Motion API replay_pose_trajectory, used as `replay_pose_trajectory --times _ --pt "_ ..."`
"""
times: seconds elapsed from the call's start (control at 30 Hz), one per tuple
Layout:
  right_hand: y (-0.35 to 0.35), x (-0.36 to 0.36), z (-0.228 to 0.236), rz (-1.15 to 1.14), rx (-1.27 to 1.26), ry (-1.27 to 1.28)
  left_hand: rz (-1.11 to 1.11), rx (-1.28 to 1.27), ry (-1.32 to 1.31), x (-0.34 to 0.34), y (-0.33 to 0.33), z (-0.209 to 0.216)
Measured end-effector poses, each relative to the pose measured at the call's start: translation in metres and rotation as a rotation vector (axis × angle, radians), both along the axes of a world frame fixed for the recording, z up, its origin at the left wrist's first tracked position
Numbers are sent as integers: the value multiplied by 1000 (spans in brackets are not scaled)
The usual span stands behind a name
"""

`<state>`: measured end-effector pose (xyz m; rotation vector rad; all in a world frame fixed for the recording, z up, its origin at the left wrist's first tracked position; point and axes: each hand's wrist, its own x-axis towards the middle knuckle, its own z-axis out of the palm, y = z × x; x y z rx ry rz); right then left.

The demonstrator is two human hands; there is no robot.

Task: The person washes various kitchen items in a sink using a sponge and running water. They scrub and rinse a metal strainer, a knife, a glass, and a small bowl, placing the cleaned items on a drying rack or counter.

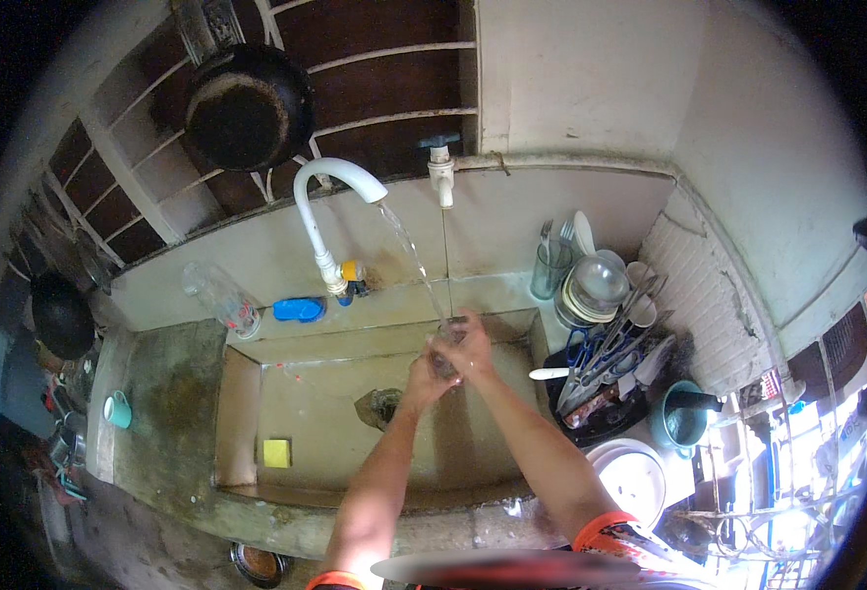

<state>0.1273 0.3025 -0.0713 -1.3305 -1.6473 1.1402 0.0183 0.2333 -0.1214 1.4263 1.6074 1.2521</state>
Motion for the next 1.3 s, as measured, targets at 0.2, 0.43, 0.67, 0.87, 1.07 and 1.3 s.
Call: replay_pose_trajectory --times 0.2,0.43,0.67,0.87,1.07,1.3 --pt "-4 3 18 183 215 -186 -191 14 -771 23 4 -24" --pt "-6 6 33 329 296 -370 -353 -277 -550 6 -11 -5" --pt "12 6 39 240 -10 -373 -181 -259 -534 -3 -35 15" --pt "36 4 -52 -32 -475 232 -87 -487 -514 15 -33 54" --pt "10 17 -63 162 -1121 578 -108 -811 -567 -2 -63 81" --pt "0 19 2 207 -292 -148 -368 -614 -757 0 -53 18"
